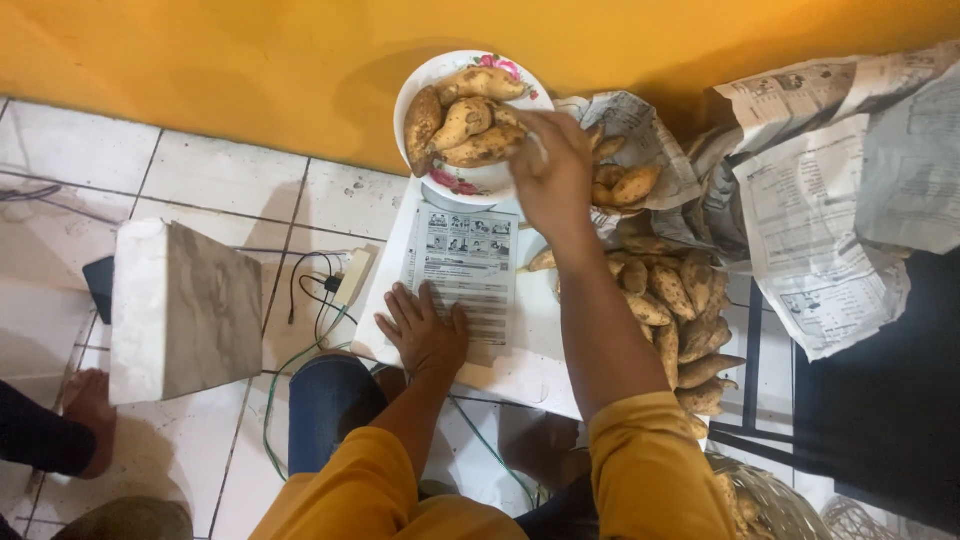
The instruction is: The person sorts and weighs sweet potatoes by hand, moving them between a basket, a pile, and a weighing scale, while using newspaper for wrapping and containment.
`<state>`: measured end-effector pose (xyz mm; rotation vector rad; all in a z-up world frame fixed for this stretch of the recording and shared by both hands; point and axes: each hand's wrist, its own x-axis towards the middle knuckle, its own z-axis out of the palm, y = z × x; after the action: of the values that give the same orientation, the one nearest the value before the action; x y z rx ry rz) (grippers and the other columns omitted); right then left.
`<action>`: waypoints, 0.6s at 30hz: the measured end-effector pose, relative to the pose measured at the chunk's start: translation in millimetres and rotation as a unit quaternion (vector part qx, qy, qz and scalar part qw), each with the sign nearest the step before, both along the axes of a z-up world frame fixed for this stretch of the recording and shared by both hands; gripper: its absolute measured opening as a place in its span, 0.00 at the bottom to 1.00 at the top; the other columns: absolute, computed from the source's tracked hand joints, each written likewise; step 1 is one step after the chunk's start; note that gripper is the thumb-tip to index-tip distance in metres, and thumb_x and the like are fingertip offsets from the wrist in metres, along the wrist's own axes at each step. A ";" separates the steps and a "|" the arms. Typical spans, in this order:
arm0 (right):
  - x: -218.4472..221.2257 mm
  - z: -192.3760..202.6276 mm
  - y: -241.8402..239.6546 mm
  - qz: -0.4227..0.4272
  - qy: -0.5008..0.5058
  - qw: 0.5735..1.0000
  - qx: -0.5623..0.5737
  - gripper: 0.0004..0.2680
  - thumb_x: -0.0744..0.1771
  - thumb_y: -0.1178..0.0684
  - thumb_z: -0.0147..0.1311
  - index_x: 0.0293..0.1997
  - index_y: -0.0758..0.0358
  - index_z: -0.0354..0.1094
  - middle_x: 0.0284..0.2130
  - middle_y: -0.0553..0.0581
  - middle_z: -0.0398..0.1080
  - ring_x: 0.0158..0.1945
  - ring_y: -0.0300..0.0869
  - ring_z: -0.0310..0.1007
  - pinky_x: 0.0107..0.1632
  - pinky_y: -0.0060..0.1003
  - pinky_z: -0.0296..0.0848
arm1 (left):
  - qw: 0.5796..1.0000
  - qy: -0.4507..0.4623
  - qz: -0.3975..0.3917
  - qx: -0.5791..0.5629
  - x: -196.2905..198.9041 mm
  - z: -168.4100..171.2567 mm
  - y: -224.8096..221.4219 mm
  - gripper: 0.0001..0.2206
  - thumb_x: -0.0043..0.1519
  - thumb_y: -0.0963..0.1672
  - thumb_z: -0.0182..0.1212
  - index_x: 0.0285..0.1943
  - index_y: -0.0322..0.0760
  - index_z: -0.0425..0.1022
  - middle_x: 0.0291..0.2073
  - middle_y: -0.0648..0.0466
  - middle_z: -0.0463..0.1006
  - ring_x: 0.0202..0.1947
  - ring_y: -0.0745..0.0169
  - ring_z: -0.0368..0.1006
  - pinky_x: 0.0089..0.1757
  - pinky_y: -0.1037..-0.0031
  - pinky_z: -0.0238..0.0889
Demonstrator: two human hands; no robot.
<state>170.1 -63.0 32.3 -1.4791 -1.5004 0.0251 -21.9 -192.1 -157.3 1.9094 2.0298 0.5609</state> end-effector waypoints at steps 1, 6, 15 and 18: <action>-5.0 5.4 7.1 0.038 -0.050 0.997 -0.040 0.17 0.64 0.62 0.64 0.59 0.52 0.74 0.53 0.55 0.68 0.58 0.53 0.66 0.59 0.50 0.63 | 1.000 -0.001 0.000 -0.001 -0.1 -0.4 0.9 0.33 0.63 0.56 0.53 0.76 0.46 0.54 0.75 0.35 0.51 0.76 0.33 0.42 0.69 0.38 0.26; -38.3 28.2 32.8 0.072 -0.196 0.964 -0.163 0.23 0.63 0.59 0.56 0.66 0.50 0.65 0.63 0.55 0.61 0.65 0.55 0.57 0.60 0.57 0.56 | 0.997 0.039 -0.024 -0.061 -2.9 4.5 5.2 0.33 0.63 0.58 0.40 0.76 0.45 0.55 0.77 0.36 0.46 0.77 0.35 0.36 0.68 0.41 0.20; -37.1 10.3 55.6 0.067 -0.278 0.939 -0.193 0.23 0.59 0.57 0.60 0.62 0.50 0.66 0.60 0.53 0.63 0.65 0.56 0.58 0.58 0.57 0.54 | 0.995 0.042 -0.034 -0.089 -3.4 20.2 7.6 0.33 0.64 0.59 0.38 0.77 0.45 0.54 0.77 0.36 0.45 0.77 0.35 0.35 0.68 0.41 0.19; -30.4 8.9 51.7 0.065 -0.332 0.932 -0.133 0.21 0.62 0.54 0.61 0.63 0.48 0.68 0.58 0.54 0.66 0.63 0.54 0.62 0.62 0.58 0.49 | 0.993 0.055 -0.031 -0.097 -2.6 19.2 5.7 0.33 0.63 0.58 0.41 0.76 0.44 0.54 0.77 0.37 0.47 0.77 0.36 0.36 0.68 0.41 0.20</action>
<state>139.7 -11.3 41.3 -1.6942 -2.2082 -0.2233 -24.5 -186.3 -138.1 1.9171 2.0002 0.2379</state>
